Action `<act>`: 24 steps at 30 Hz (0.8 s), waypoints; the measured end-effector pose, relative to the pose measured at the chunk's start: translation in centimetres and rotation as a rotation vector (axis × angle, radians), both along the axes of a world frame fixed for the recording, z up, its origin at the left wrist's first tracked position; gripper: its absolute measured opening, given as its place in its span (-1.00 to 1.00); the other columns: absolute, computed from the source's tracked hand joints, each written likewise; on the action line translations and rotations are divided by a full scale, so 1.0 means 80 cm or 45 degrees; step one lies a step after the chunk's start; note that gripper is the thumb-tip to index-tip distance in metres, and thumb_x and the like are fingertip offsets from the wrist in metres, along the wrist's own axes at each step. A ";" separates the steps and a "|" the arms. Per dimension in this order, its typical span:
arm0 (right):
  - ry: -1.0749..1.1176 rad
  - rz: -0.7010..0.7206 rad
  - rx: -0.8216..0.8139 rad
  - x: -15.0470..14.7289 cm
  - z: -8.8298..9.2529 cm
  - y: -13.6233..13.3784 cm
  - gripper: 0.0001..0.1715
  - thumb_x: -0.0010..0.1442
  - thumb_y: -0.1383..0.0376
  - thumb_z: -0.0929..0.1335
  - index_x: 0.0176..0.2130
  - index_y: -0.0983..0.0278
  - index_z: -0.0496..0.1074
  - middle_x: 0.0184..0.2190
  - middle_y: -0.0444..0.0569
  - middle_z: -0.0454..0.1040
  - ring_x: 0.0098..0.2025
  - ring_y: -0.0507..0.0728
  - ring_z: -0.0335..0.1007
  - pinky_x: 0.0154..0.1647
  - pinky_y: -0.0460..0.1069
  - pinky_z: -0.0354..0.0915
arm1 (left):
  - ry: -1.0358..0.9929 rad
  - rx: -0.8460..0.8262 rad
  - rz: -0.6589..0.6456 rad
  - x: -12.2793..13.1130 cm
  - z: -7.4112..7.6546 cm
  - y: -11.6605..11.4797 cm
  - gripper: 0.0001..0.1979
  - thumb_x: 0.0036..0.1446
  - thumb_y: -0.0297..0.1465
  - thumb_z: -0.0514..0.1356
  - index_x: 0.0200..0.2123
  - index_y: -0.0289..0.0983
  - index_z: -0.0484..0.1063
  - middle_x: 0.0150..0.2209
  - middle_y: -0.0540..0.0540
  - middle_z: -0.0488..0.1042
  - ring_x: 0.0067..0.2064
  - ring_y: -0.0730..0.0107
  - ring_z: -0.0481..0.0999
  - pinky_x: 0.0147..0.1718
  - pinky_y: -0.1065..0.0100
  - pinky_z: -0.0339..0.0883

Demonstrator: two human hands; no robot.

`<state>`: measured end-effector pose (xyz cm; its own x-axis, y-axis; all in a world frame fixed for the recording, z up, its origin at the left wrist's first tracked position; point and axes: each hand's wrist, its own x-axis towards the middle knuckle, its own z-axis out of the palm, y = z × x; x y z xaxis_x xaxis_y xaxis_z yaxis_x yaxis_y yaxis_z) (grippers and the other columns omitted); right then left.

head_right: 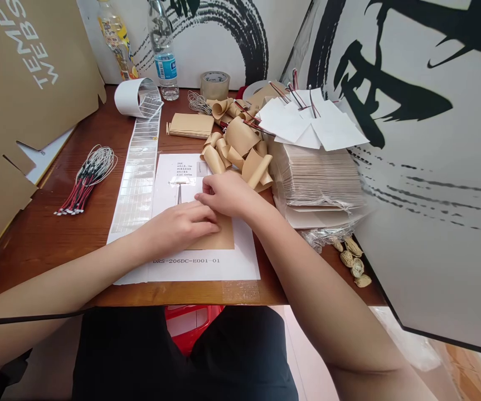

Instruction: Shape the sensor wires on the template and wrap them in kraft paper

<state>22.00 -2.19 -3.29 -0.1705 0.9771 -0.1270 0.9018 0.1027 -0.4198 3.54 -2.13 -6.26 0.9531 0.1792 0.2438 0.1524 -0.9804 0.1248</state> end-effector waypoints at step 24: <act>-0.010 0.002 0.028 0.002 -0.004 0.001 -0.68 0.28 0.15 0.38 -0.46 0.22 0.36 -0.46 -0.07 0.53 -0.38 0.10 0.32 -0.35 0.00 0.09 | 0.095 -0.135 0.017 0.001 0.008 -0.012 -0.52 0.44 -0.12 0.06 0.23 -0.27 0.45 0.25 -0.15 0.50 0.28 0.05 0.42 0.24 0.06 0.30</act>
